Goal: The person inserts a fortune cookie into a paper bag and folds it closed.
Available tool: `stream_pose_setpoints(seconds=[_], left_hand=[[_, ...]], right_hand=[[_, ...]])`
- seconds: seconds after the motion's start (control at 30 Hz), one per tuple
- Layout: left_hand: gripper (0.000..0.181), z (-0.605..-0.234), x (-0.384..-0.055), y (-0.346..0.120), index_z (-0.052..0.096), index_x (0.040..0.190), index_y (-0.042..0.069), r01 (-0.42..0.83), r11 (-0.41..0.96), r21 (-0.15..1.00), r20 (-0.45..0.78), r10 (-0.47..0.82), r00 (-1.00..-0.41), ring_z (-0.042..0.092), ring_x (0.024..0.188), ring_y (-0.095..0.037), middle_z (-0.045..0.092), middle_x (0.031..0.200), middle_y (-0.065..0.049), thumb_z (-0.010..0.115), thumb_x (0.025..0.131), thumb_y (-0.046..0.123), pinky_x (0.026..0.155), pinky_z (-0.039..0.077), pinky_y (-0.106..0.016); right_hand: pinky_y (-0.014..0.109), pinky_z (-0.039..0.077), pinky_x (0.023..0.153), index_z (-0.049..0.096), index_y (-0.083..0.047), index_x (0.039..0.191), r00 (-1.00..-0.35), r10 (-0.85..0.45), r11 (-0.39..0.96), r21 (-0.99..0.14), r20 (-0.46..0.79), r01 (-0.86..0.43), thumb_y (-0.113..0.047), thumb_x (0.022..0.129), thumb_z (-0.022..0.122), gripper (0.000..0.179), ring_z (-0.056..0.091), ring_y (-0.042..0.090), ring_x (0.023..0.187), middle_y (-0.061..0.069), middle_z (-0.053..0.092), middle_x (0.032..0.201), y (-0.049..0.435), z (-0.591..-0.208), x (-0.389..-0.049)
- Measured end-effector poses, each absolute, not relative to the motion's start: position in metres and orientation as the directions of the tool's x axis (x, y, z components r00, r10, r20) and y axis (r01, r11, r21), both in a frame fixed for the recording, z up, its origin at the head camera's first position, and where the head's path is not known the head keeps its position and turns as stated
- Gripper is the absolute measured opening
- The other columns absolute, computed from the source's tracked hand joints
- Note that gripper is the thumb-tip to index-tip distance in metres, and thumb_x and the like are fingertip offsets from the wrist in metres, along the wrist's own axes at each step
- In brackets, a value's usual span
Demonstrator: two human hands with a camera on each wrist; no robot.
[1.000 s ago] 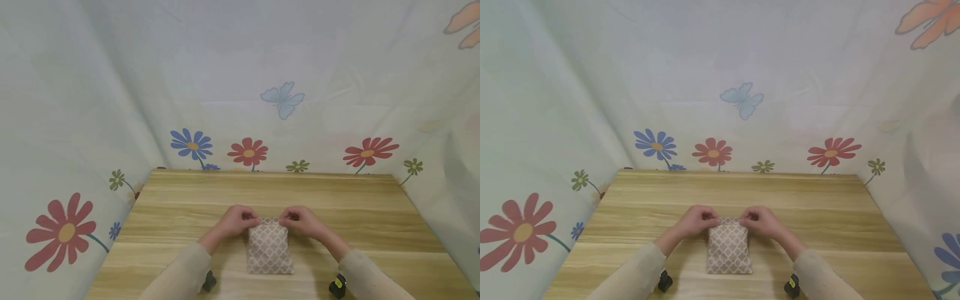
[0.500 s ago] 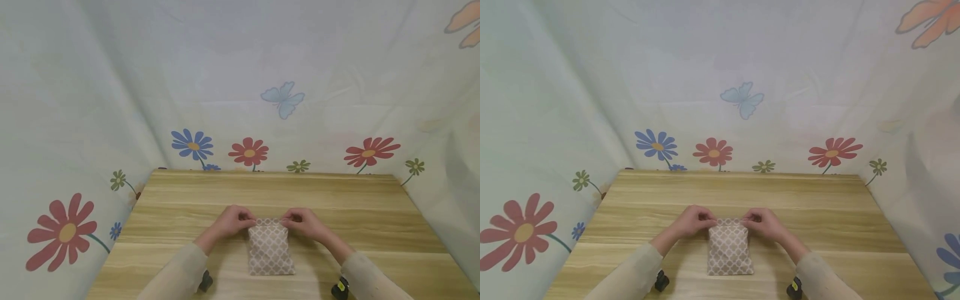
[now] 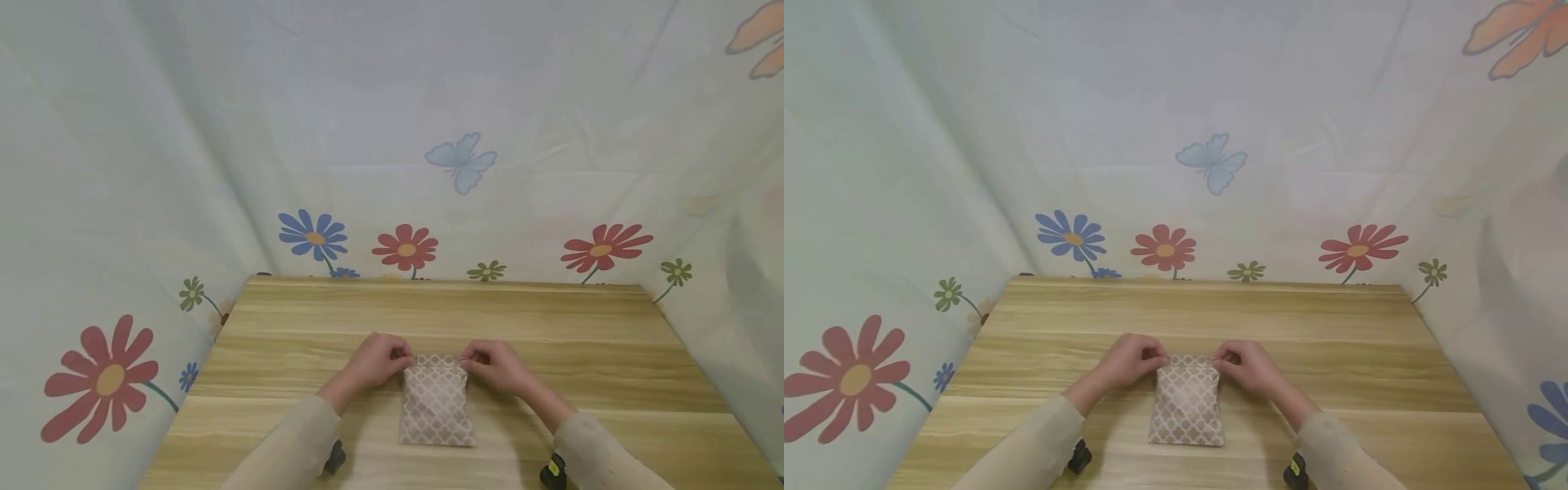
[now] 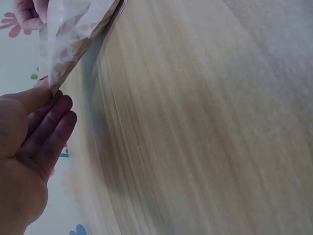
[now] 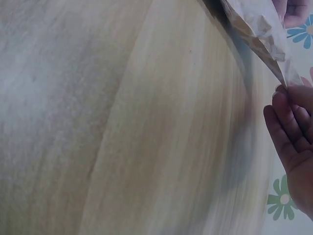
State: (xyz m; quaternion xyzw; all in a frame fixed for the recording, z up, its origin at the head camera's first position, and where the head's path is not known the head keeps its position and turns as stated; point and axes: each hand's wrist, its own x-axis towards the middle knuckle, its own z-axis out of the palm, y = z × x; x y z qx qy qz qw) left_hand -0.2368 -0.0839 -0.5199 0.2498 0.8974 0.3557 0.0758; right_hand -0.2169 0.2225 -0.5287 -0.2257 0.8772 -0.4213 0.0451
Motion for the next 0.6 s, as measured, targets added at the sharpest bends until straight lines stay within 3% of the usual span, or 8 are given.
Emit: stream_pose_setpoints(seconds=[0.37, 0.6], left_hand=[[0.006, -0.5187, -0.2437, -0.0792, 0.080, 0.097, 0.022, 0.330, 0.674, 0.661, 0.001, 0.439, -0.899, 0.064, 0.081, -0.007, 0.071, 0.088, 0.015, 0.078, 0.100, 0.026, 0.079, 0.057, -0.027], [0.011, -0.5116, -0.2456, -0.0823, 0.079, 0.106, 0.018, 0.288, 0.676, 0.679, -0.033, 0.419, -0.907, 0.065, 0.086, -0.010, 0.073, 0.095, 0.010, 0.078, 0.100, 0.027, 0.081, 0.059, -0.031]], right_hand=[[0.027, 0.055, 0.076, 0.078, -0.016, 0.099, -0.933, -0.357, 0.607, -0.747, 0.049, -0.272, -0.020, 0.101, 0.076, 0.005, 0.064, 0.011, 0.084, -0.008, 0.072, 0.089, 0.2225, -0.5276, -0.2243], [0.030, 0.059, 0.081, 0.079, -0.011, 0.105, -0.927, -0.370, 0.607, -0.740, 0.061, -0.291, -0.018, 0.100, 0.077, 0.009, 0.070, 0.014, 0.090, -0.004, 0.077, 0.095, 0.2307, -0.5192, -0.2265]])
